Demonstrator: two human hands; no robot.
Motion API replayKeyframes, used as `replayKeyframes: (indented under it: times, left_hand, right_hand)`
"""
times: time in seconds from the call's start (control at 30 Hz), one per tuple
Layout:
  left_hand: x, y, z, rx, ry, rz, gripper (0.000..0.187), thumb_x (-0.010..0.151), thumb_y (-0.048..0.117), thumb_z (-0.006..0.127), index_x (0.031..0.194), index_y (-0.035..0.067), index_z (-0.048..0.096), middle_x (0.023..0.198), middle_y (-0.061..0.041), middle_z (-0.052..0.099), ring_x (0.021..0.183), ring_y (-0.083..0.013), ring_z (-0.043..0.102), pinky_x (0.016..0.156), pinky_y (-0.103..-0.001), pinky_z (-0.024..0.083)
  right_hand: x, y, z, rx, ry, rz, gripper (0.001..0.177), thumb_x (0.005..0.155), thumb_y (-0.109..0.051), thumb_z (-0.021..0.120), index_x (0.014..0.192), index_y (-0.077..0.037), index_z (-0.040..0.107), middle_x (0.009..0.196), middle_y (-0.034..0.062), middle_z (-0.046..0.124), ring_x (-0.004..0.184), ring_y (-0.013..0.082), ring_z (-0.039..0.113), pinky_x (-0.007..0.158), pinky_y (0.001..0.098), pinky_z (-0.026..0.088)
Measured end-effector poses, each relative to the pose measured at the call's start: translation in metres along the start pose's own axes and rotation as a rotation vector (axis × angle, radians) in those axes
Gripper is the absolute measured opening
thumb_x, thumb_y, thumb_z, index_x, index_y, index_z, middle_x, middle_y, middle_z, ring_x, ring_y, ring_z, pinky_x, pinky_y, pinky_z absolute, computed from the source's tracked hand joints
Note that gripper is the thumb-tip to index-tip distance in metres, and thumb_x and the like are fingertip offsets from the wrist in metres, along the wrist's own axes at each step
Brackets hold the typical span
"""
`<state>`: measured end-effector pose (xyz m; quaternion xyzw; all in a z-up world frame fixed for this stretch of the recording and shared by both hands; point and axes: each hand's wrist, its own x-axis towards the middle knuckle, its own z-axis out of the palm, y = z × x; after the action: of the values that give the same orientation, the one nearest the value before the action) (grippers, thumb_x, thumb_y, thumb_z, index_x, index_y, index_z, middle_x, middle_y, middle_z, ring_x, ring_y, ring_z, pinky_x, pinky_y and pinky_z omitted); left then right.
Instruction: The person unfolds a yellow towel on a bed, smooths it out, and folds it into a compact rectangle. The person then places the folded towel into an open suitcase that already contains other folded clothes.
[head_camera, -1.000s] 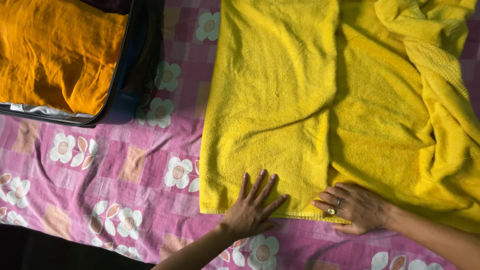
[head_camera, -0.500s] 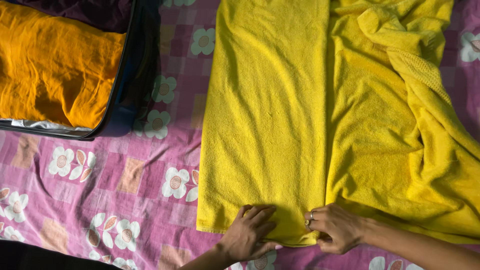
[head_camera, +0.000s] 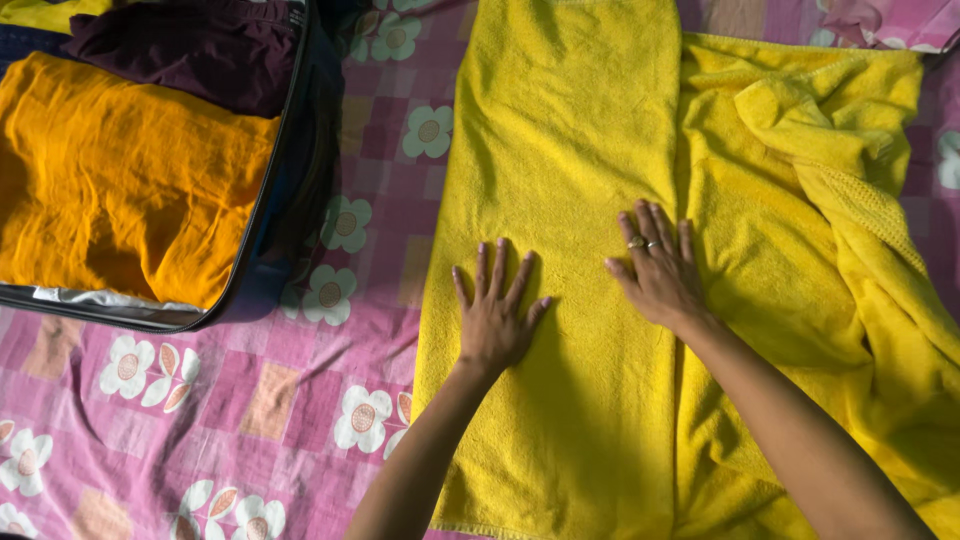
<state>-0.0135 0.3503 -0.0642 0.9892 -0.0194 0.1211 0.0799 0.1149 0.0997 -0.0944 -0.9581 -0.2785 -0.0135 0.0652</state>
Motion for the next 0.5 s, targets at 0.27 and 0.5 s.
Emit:
replayKeyframes:
  times: [0.27,0.5]
  left_hand:
    - [0.091,-0.007,0.013,-0.079,-0.245,-0.321,0.062,0.103,0.059,0.025,0.16,0.035,0.029,0.173,-0.01,0.007,0.16,-0.0346,-0.003,0.119,-0.07,-0.011]
    - [0.184,-0.036,0.023,-0.081,-0.118,-0.137,0.077,0.097,0.073,0.028,0.161,0.03,0.026,0.17,-0.011,0.012,0.157,-0.0338,0.0,0.114,-0.074,-0.01]
  right_hand:
    - [0.096,-0.012,0.003,-0.05,-0.011,-0.047,0.081,0.099,-0.069,0.018,0.163,-0.019,0.011,0.172,0.002,0.003,0.157,0.0201,-0.001,0.126,0.0491,-0.004]
    - [0.171,0.023,-0.005,0.039,0.017,-0.025,0.077,0.102,-0.065,0.018,0.164,-0.02,0.012,0.172,0.0006,0.008,0.158,0.0197,0.003,0.127,0.0478,-0.002]
